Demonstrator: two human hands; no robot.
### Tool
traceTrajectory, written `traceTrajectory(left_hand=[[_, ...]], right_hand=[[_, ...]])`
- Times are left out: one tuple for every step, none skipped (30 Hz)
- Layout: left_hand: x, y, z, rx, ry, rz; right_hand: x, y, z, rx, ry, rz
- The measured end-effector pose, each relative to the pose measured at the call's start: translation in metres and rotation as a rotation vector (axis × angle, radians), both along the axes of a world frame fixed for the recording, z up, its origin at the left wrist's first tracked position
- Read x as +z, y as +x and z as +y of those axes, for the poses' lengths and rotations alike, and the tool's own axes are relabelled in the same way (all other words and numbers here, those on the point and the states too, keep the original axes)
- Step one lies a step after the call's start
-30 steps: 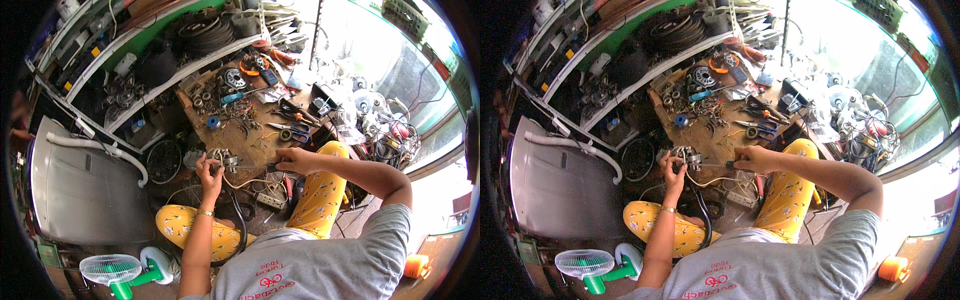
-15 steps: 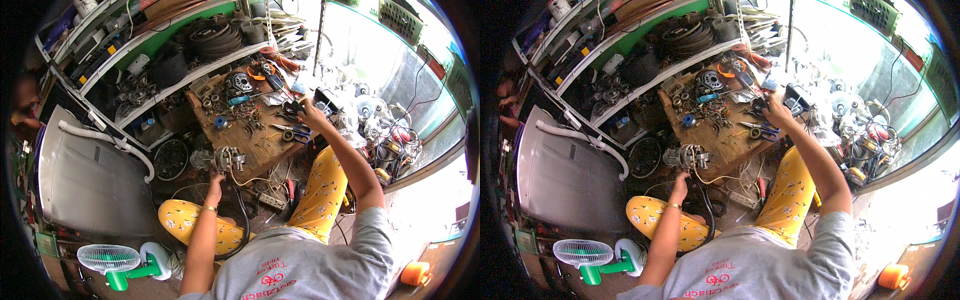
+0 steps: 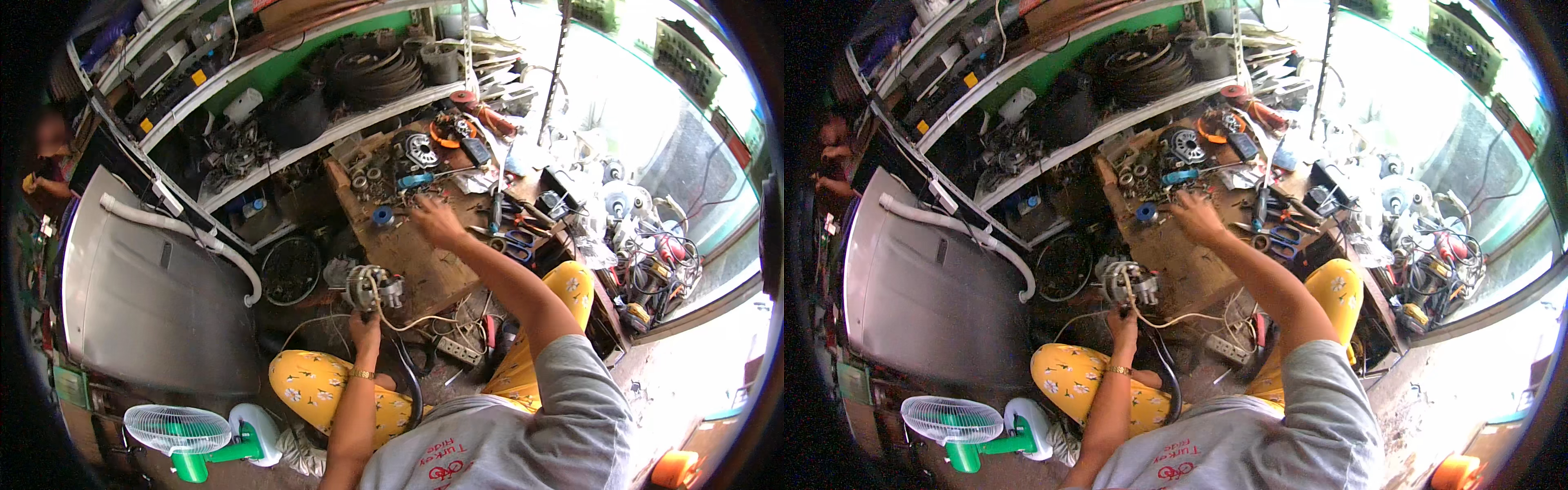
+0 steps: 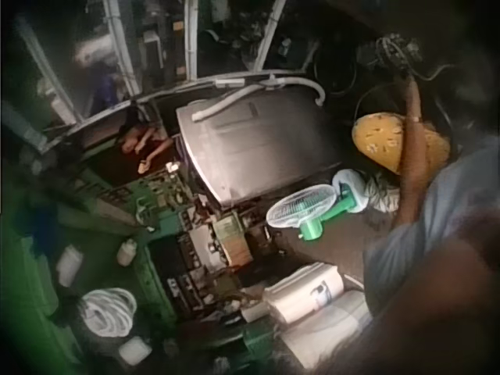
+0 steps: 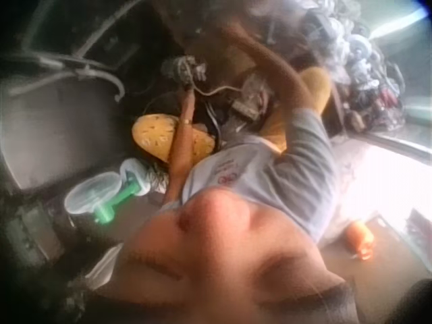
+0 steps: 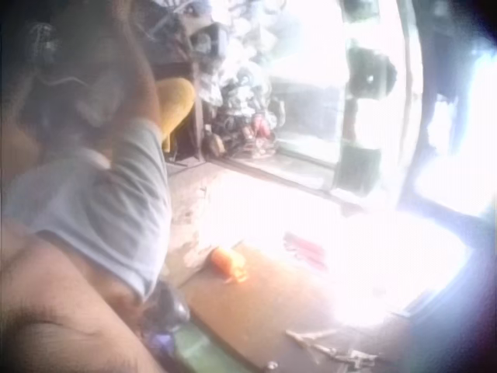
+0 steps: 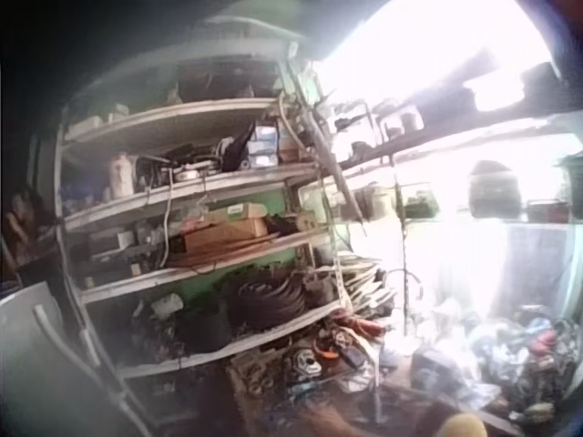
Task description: The person sits on the floor in a cluttered workshop and repairs a white electrical cord. They use pliers to strip the insulation from the wire ends and then use a soldering iron to heat and join the exposed copper strands.
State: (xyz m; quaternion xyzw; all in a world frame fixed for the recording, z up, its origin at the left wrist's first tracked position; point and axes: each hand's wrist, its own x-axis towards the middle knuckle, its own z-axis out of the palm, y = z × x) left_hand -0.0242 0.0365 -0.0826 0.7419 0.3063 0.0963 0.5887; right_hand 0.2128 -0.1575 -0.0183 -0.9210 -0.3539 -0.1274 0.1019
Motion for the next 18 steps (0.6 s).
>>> traceTrajectory(left_hand=[[0.026,-0.004,-0.004,0.070,-0.006,0.007],[0.055,-0.006,-0.010,0.130,-0.012,0.010],[0.060,-0.010,-0.006,0.225,0.022,0.001],[0.065,-0.012,0.000,0.319,0.060,-0.009],[0.071,-0.014,0.004,0.424,0.073,-0.051],[0.083,-0.015,0.006,0.378,0.050,-0.157],[0.082,-0.017,0.017,0.315,0.045,-0.112],[0.095,-0.014,0.017,0.395,0.134,-0.040],[0.109,-0.014,0.015,0.475,0.227,0.040],[0.109,-0.021,0.021,0.422,0.237,-0.074],[0.112,-0.025,0.030,0.358,0.246,-0.204],[0.117,-0.023,0.038,0.289,0.272,-0.318],[0.136,-0.018,0.034,0.320,0.278,-0.366],[0.138,-0.015,0.038,0.360,0.365,-0.356],[0.143,-0.014,0.047,0.398,0.456,-0.352],[0.151,-0.012,0.058,0.354,0.504,-0.430],[0.159,-0.010,0.068,0.304,0.547,-0.507],[0.169,-0.006,0.077,0.320,0.555,-0.574]], right_hand=[[-0.004,-0.007,0.020,0.130,-0.042,0.084],[-0.019,-0.005,0.032,0.209,-0.149,-0.026],[-0.026,-0.006,0.044,0.183,-0.146,-0.012],[-0.033,-0.008,0.059,0.152,-0.136,0.002],[-0.040,-0.010,0.071,0.121,-0.128,0.017],[-0.054,0.009,0.072,0.096,-0.132,0.011],[-0.062,0.027,0.075,0.072,-0.086,0.004],[-0.058,0.042,0.084,0.012,-0.146,-0.012],[-0.049,0.050,0.093,-0.056,-0.193,0.068],[-0.040,0.050,0.103,-0.048,-0.160,0.059],[-0.021,0.048,0.107,-0.027,-0.131,0.145],[-0.014,0.046,0.107,0.015,-0.112,0.133],[-0.007,0.041,0.108,0.060,-0.094,0.114],[-0.005,0.029,0.102,0.110,0.058,0.152],[-0.002,0.009,0.092,0.157,0.216,0.184],[0.001,-0.011,0.083,0.211,0.373,0.213],[0.001,-0.032,0.072,0.203,0.423,0.283],[-0.001,-0.055,0.060,0.191,0.474,0.353]])
